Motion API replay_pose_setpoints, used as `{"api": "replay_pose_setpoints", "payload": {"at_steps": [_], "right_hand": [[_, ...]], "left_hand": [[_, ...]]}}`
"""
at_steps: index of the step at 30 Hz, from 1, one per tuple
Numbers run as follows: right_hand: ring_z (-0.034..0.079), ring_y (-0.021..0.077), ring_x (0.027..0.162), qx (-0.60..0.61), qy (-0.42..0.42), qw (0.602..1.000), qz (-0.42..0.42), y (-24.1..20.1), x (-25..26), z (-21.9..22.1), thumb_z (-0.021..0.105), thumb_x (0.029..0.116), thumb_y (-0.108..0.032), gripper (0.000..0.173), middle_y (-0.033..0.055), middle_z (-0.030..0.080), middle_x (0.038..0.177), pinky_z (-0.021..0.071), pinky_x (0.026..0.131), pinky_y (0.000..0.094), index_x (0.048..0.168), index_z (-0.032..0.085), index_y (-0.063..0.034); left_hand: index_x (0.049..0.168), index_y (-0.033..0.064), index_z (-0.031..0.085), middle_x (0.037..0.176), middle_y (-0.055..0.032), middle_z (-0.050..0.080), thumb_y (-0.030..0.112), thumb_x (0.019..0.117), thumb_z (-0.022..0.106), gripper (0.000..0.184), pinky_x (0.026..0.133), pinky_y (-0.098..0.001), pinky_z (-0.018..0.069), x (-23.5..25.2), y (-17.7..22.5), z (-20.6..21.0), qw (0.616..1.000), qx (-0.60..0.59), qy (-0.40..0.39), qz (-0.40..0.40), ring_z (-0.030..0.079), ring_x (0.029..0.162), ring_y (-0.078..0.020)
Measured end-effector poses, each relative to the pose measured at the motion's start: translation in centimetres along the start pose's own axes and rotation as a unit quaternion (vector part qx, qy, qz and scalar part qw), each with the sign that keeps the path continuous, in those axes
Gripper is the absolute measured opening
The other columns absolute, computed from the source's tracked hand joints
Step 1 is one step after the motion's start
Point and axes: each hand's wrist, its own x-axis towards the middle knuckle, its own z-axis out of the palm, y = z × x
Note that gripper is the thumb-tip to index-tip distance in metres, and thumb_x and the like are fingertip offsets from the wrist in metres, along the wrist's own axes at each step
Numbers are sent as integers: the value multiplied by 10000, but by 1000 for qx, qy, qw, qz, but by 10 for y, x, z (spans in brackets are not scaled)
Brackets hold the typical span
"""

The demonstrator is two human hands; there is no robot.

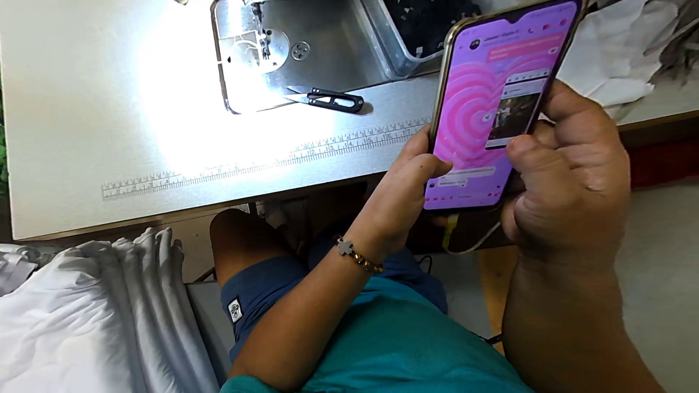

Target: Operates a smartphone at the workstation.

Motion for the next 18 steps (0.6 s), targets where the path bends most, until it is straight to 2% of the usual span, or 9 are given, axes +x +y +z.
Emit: {"api": "replay_pose_setpoints", "payload": {"at_steps": [6, 9, 14, 18], "right_hand": [[663, 56, 1108, 1, 0, 1000, 1, 2, 0, 0, 403, 1027, -33, 463, -34, 656, 1224, 559, 989, 249, 1483, 346, 19], [655, 55, 1124, -1, 0, 1000, 1, 1, -1, 0, 401, 1030, -31, 458, -27, 646, 1251, 553, 998, 248, 1482, 349, 19], [658, 42, 1102, -10, -2, 1000, 7, 1, -1, 0, 410, 1025, -41, 463, -42, 647, 1229, 557, 984, 241, 1482, 351, 8], [655, 41, 1104, -9, -1, 1000, 3, 2, -1, 0, 412, 1020, -30, 461, -43, 645, 1227, 554, 988, 239, 1475, 355, 14]], "left_hand": [[1487, 109, 361, 1243, -135, 564, 160, 1024, 270, 474, 638, -304, 555, 0, -2, -1, 1000, -2, 0, 0, 648, 956, -184], [1463, 109, 380, 1195, -122, 582, 157, 1015, 286, 460, 607, -281, 544, 0, -2, 0, 1000, -2, 5, 2, 651, 903, -162], [1458, 110, 375, 1178, -120, 582, 160, 1015, 283, 455, 607, -279, 542, 0, -3, 0, 1000, -3, 2, 4, 649, 895, -157], [1503, 110, 345, 1247, -137, 564, 158, 1018, 276, 492, 626, -300, 551, 0, -2, 0, 1000, -1, 2, 1, 646, 951, -182]]}}
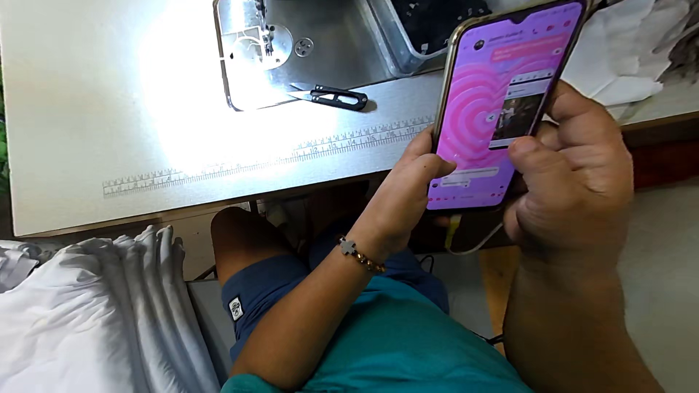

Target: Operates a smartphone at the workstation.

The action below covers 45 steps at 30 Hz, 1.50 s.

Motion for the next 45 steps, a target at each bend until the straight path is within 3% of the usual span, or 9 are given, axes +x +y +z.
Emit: {"api": "replay_pose_setpoints", "payload": {"at_steps": [7, 12, 21, 31, 45], "right_hand": [[643, 53, 1143, -3, 0, 1000, 1, 0, 0, 0, 407, 1024, -33, 464, -20, 631, 1275, 543, 1010, 245, 1482, 348, 21], [612, 87, 1213, 29, 3, 999, 12, -2, -1, 1, 300, 1039, -55, 462, 17, 592, 1361, 512, 1063, 286, 1491, 358, 14], [641, 97, 1174, 83, 16, 996, 31, -5, 1, 1, 232, 1042, -67, 467, -8, 642, 1294, 543, 1027, 305, 1473, 405, -20], [625, 102, 1208, 79, 19, 996, 23, -6, 2, 1, 235, 1058, -110, 439, -9, 630, 1317, 523, 1058, 311, 1443, 430, -28], [647, 71, 1154, 70, 18, 997, 37, -3, 2, 1, 264, 1049, -119, 463, -29, 644, 1293, 555, 996, 272, 1482, 404, -35]], "left_hand": [[1504, 106, 340, 1229, -132, 565, 149, 1017, 274, 493, 619, -285, 543, -1, 0, 0, 1000, -9, 4, 1, 643, 923, -165], [1486, 106, 350, 1205, -125, 576, 150, 1013, 276, 480, 596, -270, 540, 0, 0, 0, 1000, -1, -1, 6, 650, 894, -153], [1484, 118, 356, 1187, -123, 589, 168, 1012, 286, 480, 586, -273, 539, 0, 0, -2, 1000, 0, -5, 2, 654, 886, -157], [1464, 112, 360, 1189, -124, 583, 139, 1000, 280, 472, 586, -272, 546, 1, 1, -1, 1000, -18, -10, 12, 660, 886, -159], [1471, 126, 378, 1202, -118, 595, 171, 1004, 294, 477, 587, -275, 539, 2, 0, -2, 1000, -5, 2, -3, 658, 911, -160]]}}
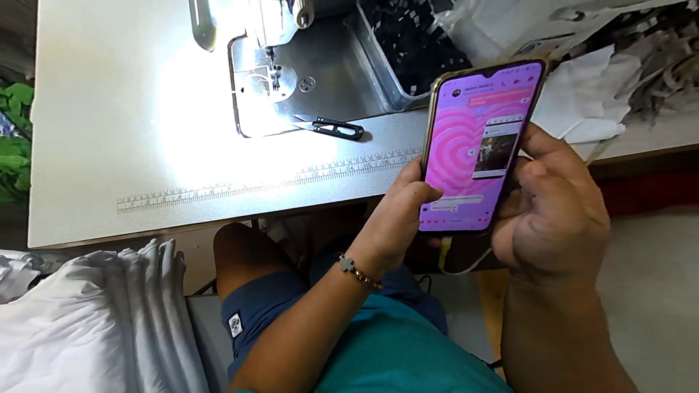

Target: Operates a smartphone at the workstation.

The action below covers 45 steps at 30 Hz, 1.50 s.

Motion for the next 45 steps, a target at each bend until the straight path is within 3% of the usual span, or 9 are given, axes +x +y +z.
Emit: {"api": "replay_pose_setpoints", "payload": {"at_steps": [13, 18, 27, 33, 35, 45], "right_hand": [[649, 49, 1135, -24, -9, 1000, 14, -4, -5, 2, 270, 1022, -59, 503, -38, 634, 1294, 554, 983, 255, 1517, 360, -52], [642, 47, 1146, -32, -17, 999, 13, -5, -6, 2, 288, 994, -25, 536, -41, 627, 1309, 548, 994, 254, 1527, 338, -56], [574, 95, 1281, -38, -134, 990, 24, -6, -4, -6, 567, 784, 35, 949, 14, 494, 1460, 542, 1019, 249, 1608, 113, -84], [545, 95, 1318, -42, -150, 988, 8, -4, -2, -7, 577, 792, 45, 964, 28, 458, 1499, 529, 1046, 244, 1608, 73, -59], [539, 98, 1327, -43, -150, 988, 2, -2, -1, -7, 573, 796, 46, 953, 36, 457, 1502, 523, 1055, 244, 1604, 75, -43], [552, 82, 1308, -55, -134, 989, -5, -2, 0, -6, 581, 790, 34, 940, 22, 483, 1477, 522, 1052, 234, 1597, 104, -39]], "left_hand": [[1464, 123, 378, 1178, -115, 588, 142, 991, 314, 479, 568, -256, 528, -3, 1, 1, 1000, -10, 2, -5, 650, 860, -144], [1467, 128, 380, 1211, -119, 580, 159, 996, 311, 477, 609, -277, 536, -4, 3, 0, 1000, -4, 4, -10, 645, 929, -163], [1453, 113, 386, 1188, -110, 589, 147, 983, 305, 478, 621, -273, 538, -4, 2, -2, 1000, -3, 8, 16, 645, 907, -144], [1483, 109, 365, 1233, -121, 574, 160, 999, 295, 492, 662, -293, 545, -4, 1, -2, 1000, -4, 9, 14, 638, 952, -160], [1464, 111, 377, 1201, -114, 583, 158, 992, 297, 481, 623, -272, 540, -4, 1, -2, 1000, -4, 13, 15, 644, 914, -145], [1481, 99, 372, 1232, -123, 569, 145, 999, 286, 492, 661, -287, 546, -3, 3, -2, 1000, -8, 4, 21, 636, 952, -156]]}}
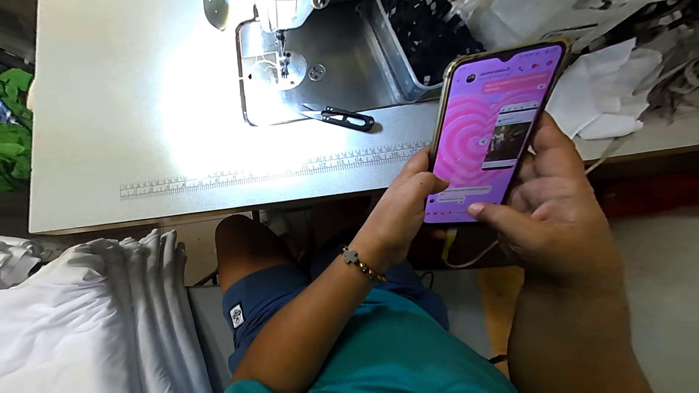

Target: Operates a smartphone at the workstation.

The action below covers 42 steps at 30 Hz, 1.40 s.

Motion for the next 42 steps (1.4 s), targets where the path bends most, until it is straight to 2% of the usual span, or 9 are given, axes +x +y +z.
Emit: {"api": "replay_pose_setpoints", "payload": {"at_steps": [6, 10, 13, 17, 24, 29, 42], "right_hand": [[547, 106, 1318, 13, 2, 1000, -11, 2, 1, -1, 568, 798, 50, 925, 49, 480, 1480, 513, 1068, 248, 1591, 95, -11], [560, 93, 1298, 15, 5, 1000, -18, 3, 2, 0, 538, 824, 53, 872, 35, 501, 1454, 517, 1058, 241, 1585, 118, -13], [564, 92, 1293, 14, 9, 1000, -21, 2, 2, 0, 508, 837, 69, 838, 35, 504, 1452, 515, 1061, 245, 1581, 131, -11], [567, 98, 1290, 22, 8, 1000, -20, 2, 2, 0, 492, 841, 78, 832, 36, 504, 1454, 517, 1060, 251, 1585, 131, -17], [572, 86, 1279, 21, 8, 999, -22, 4, 1, 0, 496, 839, 74, 833, 24, 507, 1446, 522, 1051, 246, 1581, 131, -24], [569, 90, 1284, 22, 10, 999, -21, 4, 1, 1, 481, 847, 77, 816, 29, 514, 1442, 516, 1059, 247, 1581, 136, -16], [568, 98, 1289, 25, 9, 999, -22, 5, 1, 1, 491, 852, 76, 820, 34, 507, 1451, 514, 1064, 251, 1584, 132, -18]], "left_hand": [[1520, 98, 339, 1302, -141, 534, 132, 999, 273, 527, 722, -322, 559, 0, 1, 0, 1000, 1, -1, -3, 628, 1000, -177], [1497, 107, 356, 1243, -124, 563, 137, 997, 278, 507, 648, -276, 546, 1, 1, 1, 1000, 6, 0, 0, 640, 933, -149], [1504, 102, 349, 1256, -130, 556, 140, 997, 278, 512, 653, -281, 546, 1, 1, 0, 1000, 4, -5, 2, 637, 944, -156], [1496, 106, 358, 1239, -129, 565, 139, 997, 278, 506, 609, -267, 537, 2, 0, 1, 1000, 5, -1, 1, 642, 910, -150], [1499, 108, 360, 1246, -126, 568, 148, 1001, 281, 506, 649, -287, 543, 2, 1, 1, 1000, 11, 3, -4, 638, 950, -160], [1493, 102, 361, 1221, -126, 577, 142, 998, 279, 503, 602, -266, 529, 2, 0, 1, 1000, 13, 2, 1, 642, 906, -151], [1484, 100, 369, 1213, -123, 582, 152, 997, 288, 497, 597, -262, 530, 1, -1, -1, 1000, 8, -4, 4, 645, 904, -146]]}}
